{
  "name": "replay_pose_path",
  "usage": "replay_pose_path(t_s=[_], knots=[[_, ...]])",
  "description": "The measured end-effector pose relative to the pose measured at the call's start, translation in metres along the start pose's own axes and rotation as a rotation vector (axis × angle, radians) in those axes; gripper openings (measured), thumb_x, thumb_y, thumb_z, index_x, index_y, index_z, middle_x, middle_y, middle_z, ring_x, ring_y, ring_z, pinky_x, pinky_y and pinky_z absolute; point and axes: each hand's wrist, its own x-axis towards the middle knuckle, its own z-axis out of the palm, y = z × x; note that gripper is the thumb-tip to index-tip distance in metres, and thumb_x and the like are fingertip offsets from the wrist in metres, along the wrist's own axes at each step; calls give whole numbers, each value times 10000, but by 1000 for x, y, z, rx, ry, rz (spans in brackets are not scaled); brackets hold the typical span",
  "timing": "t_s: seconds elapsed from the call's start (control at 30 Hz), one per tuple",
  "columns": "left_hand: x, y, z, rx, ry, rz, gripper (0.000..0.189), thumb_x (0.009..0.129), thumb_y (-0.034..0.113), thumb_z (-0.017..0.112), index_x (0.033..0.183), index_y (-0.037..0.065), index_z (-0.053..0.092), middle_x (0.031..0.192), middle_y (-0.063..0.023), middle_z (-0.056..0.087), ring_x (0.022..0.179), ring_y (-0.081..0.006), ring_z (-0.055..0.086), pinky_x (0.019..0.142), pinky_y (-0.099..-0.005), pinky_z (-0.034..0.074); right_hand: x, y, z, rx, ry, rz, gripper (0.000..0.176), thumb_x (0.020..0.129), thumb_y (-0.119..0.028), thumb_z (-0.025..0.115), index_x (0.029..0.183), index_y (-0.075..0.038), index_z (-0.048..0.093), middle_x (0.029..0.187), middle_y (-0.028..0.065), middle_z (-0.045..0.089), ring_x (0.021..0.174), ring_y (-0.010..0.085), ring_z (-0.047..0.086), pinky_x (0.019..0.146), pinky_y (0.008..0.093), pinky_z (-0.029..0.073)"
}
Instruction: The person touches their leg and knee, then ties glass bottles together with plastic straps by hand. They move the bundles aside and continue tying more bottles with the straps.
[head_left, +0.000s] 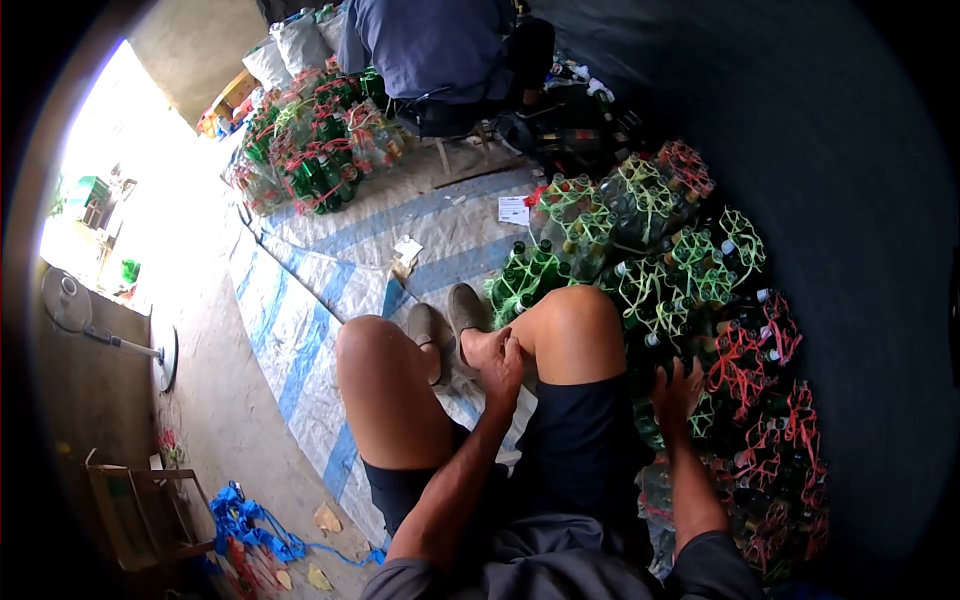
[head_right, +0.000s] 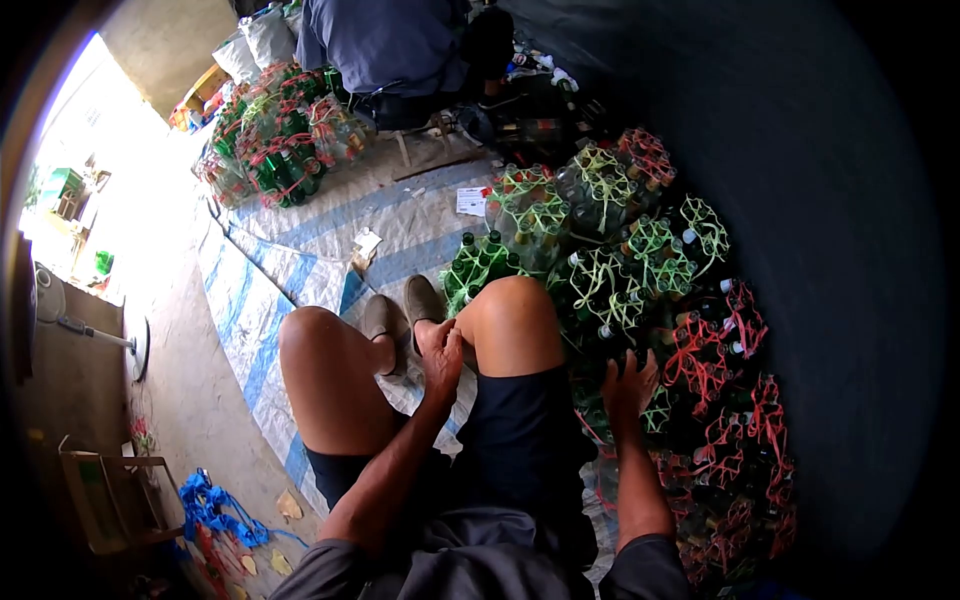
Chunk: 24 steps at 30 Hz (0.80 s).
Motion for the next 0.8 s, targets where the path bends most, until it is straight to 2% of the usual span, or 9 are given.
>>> replay_pose_path(t_s=[0.23, 0.3, 0.37, 0.43, 0.53, 0.63, 0.67, 0.77, 0.8], knots=[[5, -41, -1, -86, 31, 28, 318, 1078, 186, 645, 1315, -1, 742, 1120, -70, 744, 1064, -170, 689, 943, -302, 532, 0, -1, 1, -56, 67, -63, 490, 1049, -418, 700, 1420, -100, 676, 1642, 251, 415, 1425, 515, 467, 1163, 605, 427], [12, -57, -5, -78, -19, -90, 288, 1064, 148, 656, 1290, -4, 750, 1106, -54, 733, 1057, -149, 681, 930, -295, 527, 0, 7, 9, -64, 81, -87, 478, 1038, -398, 704, 1414, -105, 676, 1632, 259, 452, 1437, 505, 471, 1169, 608, 423], [10, -71, -3, -105, 41, -9, 280, 1052, 139, 657, 1269, -9, 755, 1119, -49, 740, 1067, -164, 685, 952, -315, 528, 2, 6, 10, -69, 32, -31, 479, 1037, -391, 700, 1421, -106, 677, 1634, 254, 462, 1442, 498, 477, 1168, 601, 430], [6, -83, 6, -100, 164, -58, 293, 1044, 151, 665, 1275, -7, 753, 1160, -70, 757, 1098, -178, 694, 976, -326, 530, 2, 6, 8, -26, 39, -44, 483, 1037, -389, 694, 1425, -103, 679, 1637, 248, 458, 1438, 497, 485, 1174, 597, 428], [5, -96, 6, -150, 146, -126, 323, 1026, 177, 676, 1289, 2, 746, 1154, -105, 779, 1082, -205, 716, 965, -340, 545, 1, 7, 8, -36, 41, -53, 467, 1047, -384, 677, 1421, -103, 685, 1643, 253, 450, 1440, 495, 488, 1166, 597, 440], [5, -103, 10, 32, 212, -285, 337, 1012, 212, 692, 1262, -6, 753, 1111, -114, 785, 1048, -215, 725, 932, -355, 559, 2, 6, 8, -63, 70, -86, 452, 1062, -389, 669, 1396, -85, 692, 1634, 253, 458, 1422, 495, 509, 1160, 583, 450], [10, -116, 10, 11, 157, -297, 359, 1004, 244, 699, 1248, -13, 756, 1071, -131, 789, 1019, -227, 737, 920, -369, 568, 2, 5, 8, -65, 54, -65, 452, 1064, -393, 667, 1392, -82, 692, 1630, 252, 462, 1416, 492, 515, 1160, 581, 450], [14, -125, 13, 10, 207, -307, 495, 921, 315, 729, 1221, -78, 727, 1115, -353, 771, 1123, -455, 768, 1010, -507, 589, 1, -2, 1, -67, 14, -24, 466, 1077, -418, 640, 1405, -91, 691, 1649, 230, 443, 1433, 476, 499, 1167, 577, 442], [20, -152, 17, -5, 158, -304, 502, 925, 326, 729, 1223, -78, 721, 1123, -356, 767, 1132, -471, 758, 1015, -510, 585, 1, -2, 2, -61, 10, -17, 470, 1080, -423, 635, 1411, -94, 691, 1656, 224, 435, 1439, 472, 492, 1168, 577, 440]])
